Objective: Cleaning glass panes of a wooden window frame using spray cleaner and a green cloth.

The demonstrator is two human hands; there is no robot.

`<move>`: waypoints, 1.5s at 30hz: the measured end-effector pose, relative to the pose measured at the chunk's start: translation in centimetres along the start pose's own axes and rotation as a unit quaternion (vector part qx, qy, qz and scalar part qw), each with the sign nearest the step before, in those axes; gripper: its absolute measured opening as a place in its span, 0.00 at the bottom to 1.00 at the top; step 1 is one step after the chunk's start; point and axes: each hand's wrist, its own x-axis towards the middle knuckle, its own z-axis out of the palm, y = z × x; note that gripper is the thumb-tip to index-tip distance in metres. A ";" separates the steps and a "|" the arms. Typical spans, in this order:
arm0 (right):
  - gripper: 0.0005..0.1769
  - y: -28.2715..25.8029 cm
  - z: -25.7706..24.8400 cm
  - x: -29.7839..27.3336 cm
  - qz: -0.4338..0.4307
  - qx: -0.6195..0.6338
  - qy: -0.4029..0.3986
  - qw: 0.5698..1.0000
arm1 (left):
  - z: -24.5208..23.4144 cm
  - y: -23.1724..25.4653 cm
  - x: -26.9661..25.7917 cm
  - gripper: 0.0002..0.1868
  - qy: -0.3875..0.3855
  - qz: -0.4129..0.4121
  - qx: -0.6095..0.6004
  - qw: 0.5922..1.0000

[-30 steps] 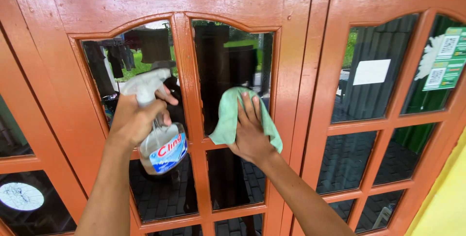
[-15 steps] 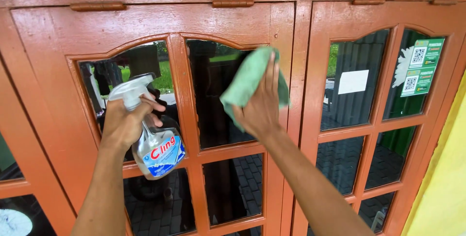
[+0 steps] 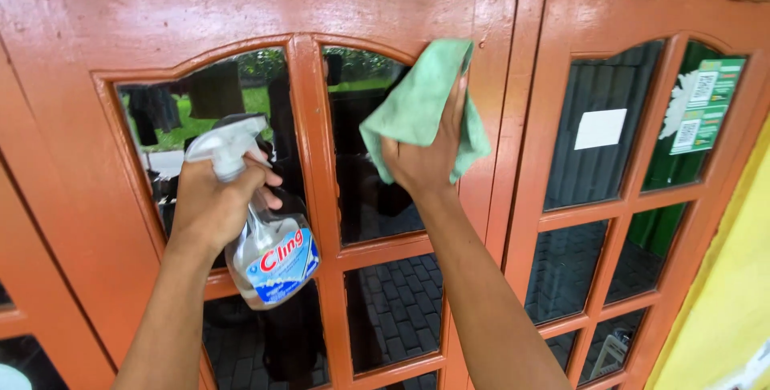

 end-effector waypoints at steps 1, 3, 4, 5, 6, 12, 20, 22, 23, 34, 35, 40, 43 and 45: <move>0.42 0.1 -0.2 -0.7 0.003 0.003 -0.011 1.000 | 0.1 0.1 0.0 0.06 -0.001 0.003 0.005 1.000; 0.41 -0.1 -0.5 -2.4 0.016 0.003 -0.020 1.000 | -0.2 0.8 -0.1 0.06 -0.010 0.006 0.017 1.000; 0.40 0.0 -0.6 -3.3 0.008 0.007 -0.026 1.000 | -0.2 1.2 -0.2 0.07 -0.012 -0.011 0.035 0.999; 0.39 0.0 -0.8 -4.1 0.000 0.010 -0.033 0.999 | -0.3 1.6 -0.2 0.07 -0.013 -0.028 0.054 0.998; 0.39 0.0 -0.8 -4.3 0.001 0.008 -0.031 0.999 | -0.4 1.7 -0.1 0.07 -0.016 -0.027 0.053 0.998; 0.34 0.2 -0.6 -5.9 -0.017 0.021 -0.039 0.999 | -1.0 2.4 0.5 0.10 -0.031 -0.082 0.062 0.994; 0.40 0.7 -3.2 -8.5 -0.016 0.041 -0.131 0.990 | 1.0 3.4 0.8 0.17 -0.020 -0.058 -0.010 0.998; 0.44 0.7 -4.2 -9.2 0.015 0.067 -0.155 0.985 | 1.0 2.6 0.8 0.16 -0.014 -0.046 -0.024 0.999; 0.48 0.7 -4.7 -9.8 0.048 0.091 -0.181 0.978 | 1.0 2.2 0.6 0.15 -0.011 -0.036 -0.038 0.999; 0.46 -2.2 -10.1 -17.5 0.056 0.100 -0.223 0.968 | 1.5 1.8 0.2 0.17 0.005 -0.005 -0.044 0.999; 0.46 -2.3 -10.2 -17.6 0.045 0.080 -0.217 0.972 | 1.5 1.5 0.5 0.17 0.004 0.005 -0.054 0.999; 0.26 -3.5 -11.3 -12.2 0.145 0.101 -0.289 0.941 | 1.4 1.7 0.0 0.18 0.008 -0.011 -0.059 0.998; 0.19 -2.3 -10.5 -7.5 0.127 0.139 -0.190 0.964 | 1.4 1.6 0.2 0.19 0.007 -0.013 -0.071 0.997; 0.16 -1.5 -9.5 -4.2 0.070 0.153 -0.130 0.977 | 1.2 1.7 0.4 0.19 0.012 -0.012 -0.080 0.997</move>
